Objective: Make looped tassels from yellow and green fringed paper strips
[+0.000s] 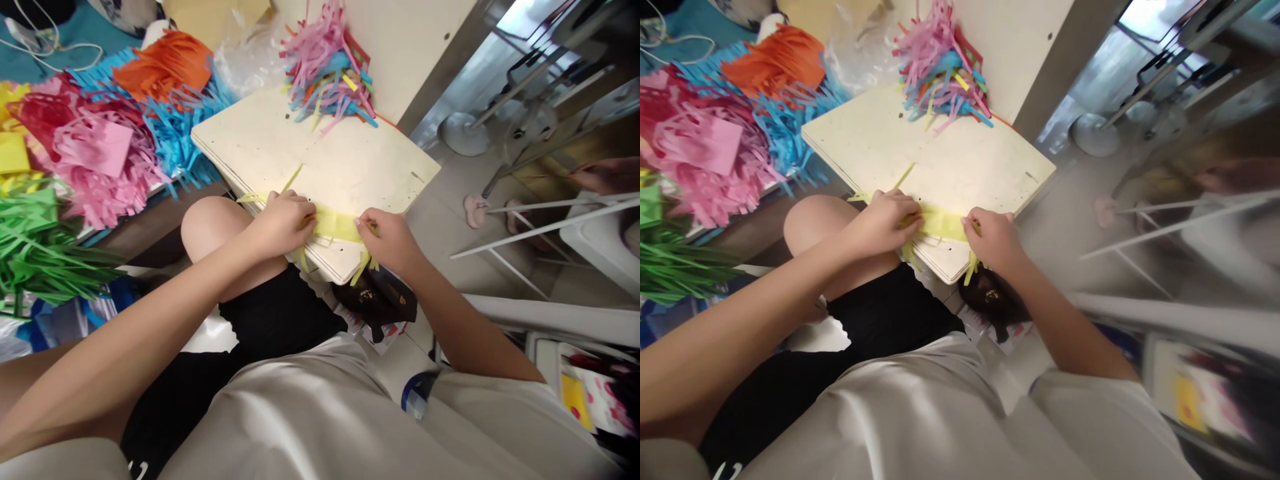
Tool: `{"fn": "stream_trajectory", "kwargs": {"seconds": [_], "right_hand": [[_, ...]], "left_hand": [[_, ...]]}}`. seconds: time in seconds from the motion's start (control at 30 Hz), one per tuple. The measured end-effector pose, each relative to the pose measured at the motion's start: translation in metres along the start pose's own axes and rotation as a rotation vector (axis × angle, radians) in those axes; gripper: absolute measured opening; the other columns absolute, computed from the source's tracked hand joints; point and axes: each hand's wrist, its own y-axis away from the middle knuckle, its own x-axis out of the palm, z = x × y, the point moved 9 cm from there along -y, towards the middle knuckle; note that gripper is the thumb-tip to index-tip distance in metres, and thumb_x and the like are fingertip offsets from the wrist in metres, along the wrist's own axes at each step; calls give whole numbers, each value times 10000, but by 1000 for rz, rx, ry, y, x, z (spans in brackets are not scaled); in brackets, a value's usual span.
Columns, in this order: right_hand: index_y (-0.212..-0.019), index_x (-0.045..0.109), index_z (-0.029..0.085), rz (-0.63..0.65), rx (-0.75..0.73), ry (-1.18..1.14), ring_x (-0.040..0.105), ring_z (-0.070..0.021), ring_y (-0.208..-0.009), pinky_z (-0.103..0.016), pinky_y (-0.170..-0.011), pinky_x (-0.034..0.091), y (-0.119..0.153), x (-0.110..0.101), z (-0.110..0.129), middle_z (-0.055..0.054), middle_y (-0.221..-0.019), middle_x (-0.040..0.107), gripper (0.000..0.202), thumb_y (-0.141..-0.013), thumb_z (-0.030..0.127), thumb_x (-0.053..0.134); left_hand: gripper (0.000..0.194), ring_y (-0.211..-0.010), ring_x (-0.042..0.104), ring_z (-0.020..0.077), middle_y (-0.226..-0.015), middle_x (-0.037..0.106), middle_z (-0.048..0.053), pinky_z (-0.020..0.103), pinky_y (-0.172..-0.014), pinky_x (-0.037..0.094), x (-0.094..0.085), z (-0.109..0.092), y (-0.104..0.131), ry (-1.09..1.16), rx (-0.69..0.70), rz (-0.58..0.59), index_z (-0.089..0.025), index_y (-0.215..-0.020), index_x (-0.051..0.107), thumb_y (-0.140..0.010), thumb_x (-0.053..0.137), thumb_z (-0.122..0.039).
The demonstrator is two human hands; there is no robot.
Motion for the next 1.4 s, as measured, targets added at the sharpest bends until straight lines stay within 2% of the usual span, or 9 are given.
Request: {"fn": "stream_trajectory", "kwargs": {"seconds": [0.07, 0.17, 0.33, 0.53, 0.73, 1.03, 1.2, 1.3, 1.4], "right_hand": [[-991, 623, 109, -3, 32, 42, 387, -74, -781, -322, -1130, 365, -4, 3, 0, -35, -785, 589, 422, -1193, 457, 497], [-1002, 598, 103, -23, 57, 101, 339, -79, -826, -322, -1125, 329, -7, 7, 2, -61, -843, 603, 367, -1182, 412, 514], [-1023, 596, 94, -40, 79, 191, 238, -83, -851, -318, -1073, 275, -6, 10, 5, -90, -889, 596, 333, -1178, 375, 503], [-1043, 581, 92, -13, 88, 265, 168, -67, -830, -336, -1110, 295, -7, 9, 7, -62, -858, 556, 327, -1198, 350, 454], [-1055, 580, 95, 10, 101, 315, 157, -69, -826, -348, -1144, 330, -9, 8, 9, -72, -886, 574, 347, -1204, 362, 416], [-1105, 631, 82, 37, 108, 352, 311, -85, -810, -355, -1178, 344, -16, 9, 4, -100, -886, 616, 417, -1209, 407, 392], [-1115, 664, 78, 21, 77, 356, 352, -100, -814, -412, -1242, 357, -19, 9, 0, -83, -811, 549, 457, -1200, 430, 385], [-1120, 670, 76, -15, 43, 363, 372, -110, -824, -443, -1265, 364, -18, 7, 1, -76, -787, 511, 466, -1191, 438, 385], [-1117, 659, 75, -32, 33, 378, 356, -104, -824, -456, -1256, 372, -15, 7, 1, -82, -794, 514, 481, -1194, 451, 369]], "left_hand": [[231, -1091, 666, 270, -1052, 776, 145, 463, -1109, 488, -1, 2, -8, 4, -62, 19, -143, -1006, 724, -1120, 556, -253], [235, -1029, 649, 238, -1050, 777, 129, 444, -1141, 493, -1, 5, -16, 6, -124, 33, -149, -1086, 776, -1132, 568, -249], [215, -1023, 643, 226, -1051, 783, 116, 452, -1191, 503, 0, 8, -19, -5, -156, 53, -153, -1100, 784, -1129, 591, -243], [204, -1016, 636, 222, -1042, 764, 107, 438, -1206, 521, 2, 9, -21, -1, -179, 48, -157, -1148, 777, -1113, 581, -204], [175, -1001, 624, 213, -1002, 743, 87, 408, -1206, 529, 2, 11, -24, 31, -186, 12, -176, -1184, 737, -1126, 580, -225], [282, -1114, 686, 245, -1138, 791, 112, 522, -1311, 538, 1, 6, -26, -7, -221, 61, -168, -1382, 716, -1153, 560, -220], [335, -1178, 689, 269, -1115, 787, 126, 560, -1336, 519, 5, 9, -28, -16, -175, 40, -156, -1437, 718, -1155, 545, -207], [336, -1338, 669, 322, -1310, 786, 189, 572, -1335, 508, -1, 1, -22, -105, -104, -83, -149, -1418, 739, -1163, 529, -207], [484, -1588, 607, 390, -1638, 698, 234, 606, -1345, 507, 3, -27, -5, -215, 16, -139, -138, -1430, 773, -1232, 338, -217]]}}
